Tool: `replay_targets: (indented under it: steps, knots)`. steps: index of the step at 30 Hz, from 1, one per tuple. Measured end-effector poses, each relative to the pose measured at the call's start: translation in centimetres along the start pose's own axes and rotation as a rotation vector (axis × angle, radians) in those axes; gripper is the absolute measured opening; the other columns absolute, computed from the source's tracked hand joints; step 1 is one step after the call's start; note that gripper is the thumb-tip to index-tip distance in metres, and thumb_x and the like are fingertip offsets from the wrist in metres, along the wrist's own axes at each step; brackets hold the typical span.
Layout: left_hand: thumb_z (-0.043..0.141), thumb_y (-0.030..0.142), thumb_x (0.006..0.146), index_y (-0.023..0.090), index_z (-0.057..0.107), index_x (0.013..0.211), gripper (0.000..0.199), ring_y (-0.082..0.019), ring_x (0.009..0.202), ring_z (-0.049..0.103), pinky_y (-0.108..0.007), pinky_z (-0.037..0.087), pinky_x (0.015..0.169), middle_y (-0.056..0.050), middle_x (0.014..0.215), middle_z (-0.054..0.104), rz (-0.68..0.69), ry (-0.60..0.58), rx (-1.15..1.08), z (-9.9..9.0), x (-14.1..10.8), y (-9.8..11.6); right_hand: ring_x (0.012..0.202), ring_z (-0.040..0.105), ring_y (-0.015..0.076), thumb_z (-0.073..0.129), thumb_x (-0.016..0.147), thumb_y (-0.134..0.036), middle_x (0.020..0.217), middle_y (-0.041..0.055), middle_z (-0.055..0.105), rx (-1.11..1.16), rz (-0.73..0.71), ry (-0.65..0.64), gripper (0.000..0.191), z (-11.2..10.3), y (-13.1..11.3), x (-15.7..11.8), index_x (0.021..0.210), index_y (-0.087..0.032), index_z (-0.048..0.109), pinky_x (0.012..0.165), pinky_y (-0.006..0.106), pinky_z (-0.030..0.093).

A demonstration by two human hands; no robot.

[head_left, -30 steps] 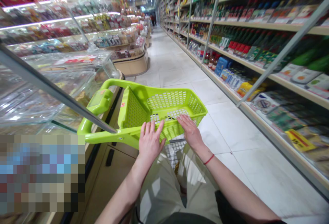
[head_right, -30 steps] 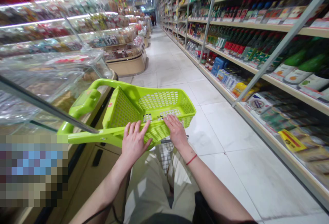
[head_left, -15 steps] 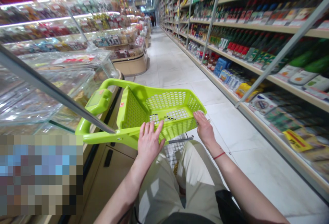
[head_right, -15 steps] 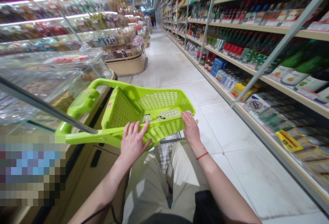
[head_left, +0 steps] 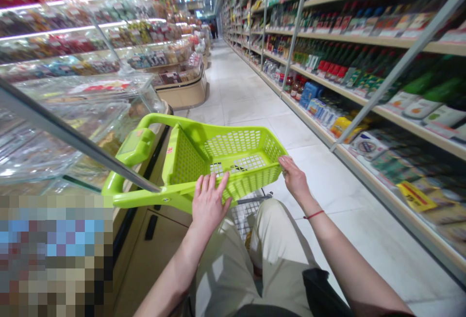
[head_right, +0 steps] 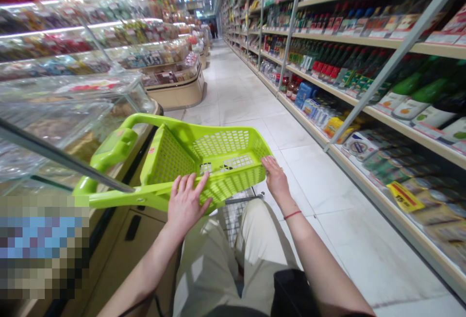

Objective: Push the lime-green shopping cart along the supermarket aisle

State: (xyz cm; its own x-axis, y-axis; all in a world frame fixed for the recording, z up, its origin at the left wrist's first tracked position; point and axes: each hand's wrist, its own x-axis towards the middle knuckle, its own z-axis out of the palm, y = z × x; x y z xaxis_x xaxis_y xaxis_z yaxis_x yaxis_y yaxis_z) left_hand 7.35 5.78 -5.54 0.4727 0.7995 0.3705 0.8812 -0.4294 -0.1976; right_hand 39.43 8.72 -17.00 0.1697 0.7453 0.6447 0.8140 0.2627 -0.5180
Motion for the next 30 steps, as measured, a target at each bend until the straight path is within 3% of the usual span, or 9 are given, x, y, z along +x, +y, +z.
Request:
replay_targets:
  steps: [5,10,18,22,27,30]
  knots:
    - [0.064,0.045,0.083,0.027,0.042,0.147,0.070,-0.033,0.127,0.048,-0.049,0.027,0.116,-0.015,0.135,0.055,-0.006,0.006,-0.011,0.0,-0.1,0.1,0.137,0.047,0.0231,0.038,0.089,-0.005,0.142,0.0110,0.056,-0.038,0.060,0.043,0.052,0.7,-0.9,-0.5,0.133,-0.019,0.061,0.115,0.051,0.038]
    - [0.064,0.045,0.083,0.027,0.043,0.147,0.070,-0.032,0.127,0.049,-0.048,0.027,0.116,-0.014,0.134,0.056,-0.001,0.005,-0.008,-0.1,-0.1,0.0,0.140,0.042,0.0196,0.037,0.086,-0.001,0.144,0.0092,0.054,-0.022,-0.053,-0.039,0.058,1.3,-2.5,-0.7,0.137,-0.020,0.057,0.118,0.045,0.035]
    - [0.063,0.045,0.083,0.027,0.043,0.146,0.069,-0.032,0.127,0.049,-0.048,0.029,0.115,-0.014,0.134,0.056,-0.002,0.002,-0.013,-0.3,-0.1,0.0,0.136,0.048,0.0208,0.038,0.085,-0.001,0.140,0.0089,0.058,-0.014,0.010,0.066,0.057,0.5,0.5,-0.1,0.134,-0.020,0.059,0.115,0.049,0.039]
    - [0.063,0.044,0.083,0.026,0.043,0.146,0.069,-0.032,0.127,0.049,-0.049,0.028,0.116,-0.014,0.135,0.056,-0.010,0.006,-0.040,-0.2,-0.1,0.0,0.139,0.044,0.0223,0.037,0.084,0.001,0.143,0.0097,0.055,-0.069,0.025,0.053,0.061,1.1,-1.9,-0.8,0.138,-0.022,0.056,0.114,0.052,0.039]
    - [0.064,0.045,0.083,0.026,0.043,0.147,0.070,-0.032,0.127,0.049,-0.048,0.027,0.116,-0.014,0.134,0.057,-0.010,0.001,-0.035,-0.3,-0.2,0.0,0.144,0.035,0.0202,0.036,0.077,0.007,0.150,0.0075,0.048,-0.076,-0.104,-0.043,0.076,2.0,-6.1,-1.6,0.146,-0.024,0.046,0.117,0.049,0.036]
    - [0.063,0.044,0.084,0.026,0.043,0.147,0.068,-0.032,0.127,0.050,-0.047,0.027,0.116,-0.014,0.135,0.057,-0.011,-0.003,-0.034,-0.3,-0.2,-0.1,0.144,0.036,0.0192,0.035,0.076,0.008,0.149,0.0082,0.049,-0.071,-0.153,-0.072,0.076,1.8,-6.1,-1.5,0.145,-0.022,0.047,0.118,0.046,0.036]
